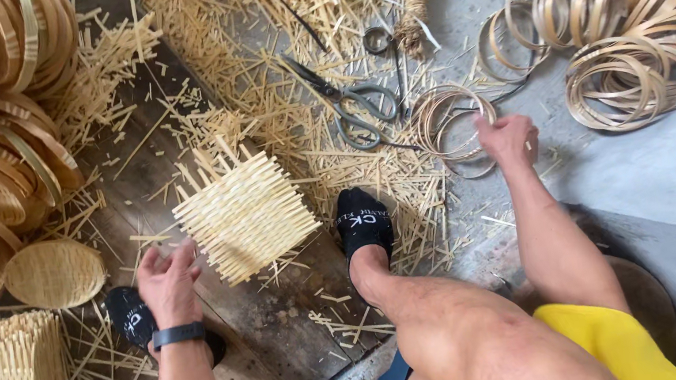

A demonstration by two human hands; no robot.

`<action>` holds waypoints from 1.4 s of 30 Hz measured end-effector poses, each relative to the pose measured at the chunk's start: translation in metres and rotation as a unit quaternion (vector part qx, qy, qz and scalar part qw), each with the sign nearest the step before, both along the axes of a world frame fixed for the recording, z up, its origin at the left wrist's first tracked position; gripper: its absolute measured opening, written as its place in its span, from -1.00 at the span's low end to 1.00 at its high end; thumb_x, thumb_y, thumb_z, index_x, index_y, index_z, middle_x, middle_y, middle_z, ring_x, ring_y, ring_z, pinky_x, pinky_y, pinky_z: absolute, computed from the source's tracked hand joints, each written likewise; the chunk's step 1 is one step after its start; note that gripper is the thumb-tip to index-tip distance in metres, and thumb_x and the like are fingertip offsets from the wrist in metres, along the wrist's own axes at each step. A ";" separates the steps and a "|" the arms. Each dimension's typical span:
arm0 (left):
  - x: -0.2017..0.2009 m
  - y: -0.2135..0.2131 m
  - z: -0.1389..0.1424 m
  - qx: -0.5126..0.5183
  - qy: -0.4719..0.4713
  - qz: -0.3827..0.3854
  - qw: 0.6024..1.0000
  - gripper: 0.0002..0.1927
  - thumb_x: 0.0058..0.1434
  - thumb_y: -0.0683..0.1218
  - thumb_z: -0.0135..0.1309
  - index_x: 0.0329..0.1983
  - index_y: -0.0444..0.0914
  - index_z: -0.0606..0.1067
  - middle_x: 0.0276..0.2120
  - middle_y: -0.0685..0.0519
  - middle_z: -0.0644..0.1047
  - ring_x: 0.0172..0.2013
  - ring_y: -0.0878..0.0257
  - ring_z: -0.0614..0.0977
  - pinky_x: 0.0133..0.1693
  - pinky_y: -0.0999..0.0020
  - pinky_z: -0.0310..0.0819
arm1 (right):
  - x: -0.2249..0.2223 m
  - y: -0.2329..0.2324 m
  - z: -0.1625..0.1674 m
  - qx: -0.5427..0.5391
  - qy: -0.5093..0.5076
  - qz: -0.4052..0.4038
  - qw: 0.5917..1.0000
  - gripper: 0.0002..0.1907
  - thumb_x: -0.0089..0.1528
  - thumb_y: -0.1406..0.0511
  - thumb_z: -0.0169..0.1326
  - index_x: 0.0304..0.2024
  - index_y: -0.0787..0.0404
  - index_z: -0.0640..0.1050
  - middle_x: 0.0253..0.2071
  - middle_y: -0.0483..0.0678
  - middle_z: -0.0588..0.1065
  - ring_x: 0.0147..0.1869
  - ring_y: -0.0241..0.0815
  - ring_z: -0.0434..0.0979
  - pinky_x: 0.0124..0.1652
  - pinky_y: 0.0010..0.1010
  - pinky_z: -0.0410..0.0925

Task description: The person sits on the floor assembling woven bamboo basket lids. They press a round woven bamboo disc into a bent bamboo rim, trim excess slivers with shears, tap the disc to seat it, and stack the finished baskets on a growing pile.

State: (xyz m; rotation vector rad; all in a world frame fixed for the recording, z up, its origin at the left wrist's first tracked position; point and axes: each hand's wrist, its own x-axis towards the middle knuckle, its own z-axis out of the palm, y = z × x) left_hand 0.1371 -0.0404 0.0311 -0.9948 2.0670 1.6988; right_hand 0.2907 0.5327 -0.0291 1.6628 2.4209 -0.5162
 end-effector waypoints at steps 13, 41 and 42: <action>-0.015 0.103 0.137 -0.104 0.317 -0.203 0.920 -0.70 0.36 -0.06 0.18 0.07 -0.31 0.56 -0.13 0.11 0.61 -0.16 0.31 0.66 -0.15 0.40 0.63 | -0.071 -0.054 0.162 -0.021 0.341 0.390 0.855 -0.80 0.30 0.36 0.03 -0.08 0.21 0.61 -0.08 0.13 0.60 -0.05 0.12 0.62 -0.03 -0.16 0.45; 0.021 0.103 0.250 0.452 0.036 -0.107 0.885 -0.29 0.30 0.52 -0.23 -0.75 -0.04 0.21 -0.83 0.27 0.13 -0.85 0.44 0.11 -0.79 0.50 -0.05 | -0.129 -0.314 0.335 0.033 0.391 0.741 0.545 -0.88 0.21 0.29 0.18 -0.36 0.21 0.62 -0.39 -0.05 0.45 -0.27 -0.18 0.45 -0.34 -0.46 0.42; 0.017 0.100 0.248 0.463 0.046 -0.123 0.877 -0.30 0.31 0.49 -0.20 -0.73 -0.05 0.24 -0.82 0.27 0.15 -0.84 0.44 0.12 -0.78 0.49 -0.05 | -0.140 -0.312 0.332 -0.005 0.373 0.743 0.556 -0.88 0.22 0.27 0.18 -0.34 0.19 0.65 -0.40 -0.04 0.46 -0.31 -0.19 0.45 -0.37 -0.47 0.41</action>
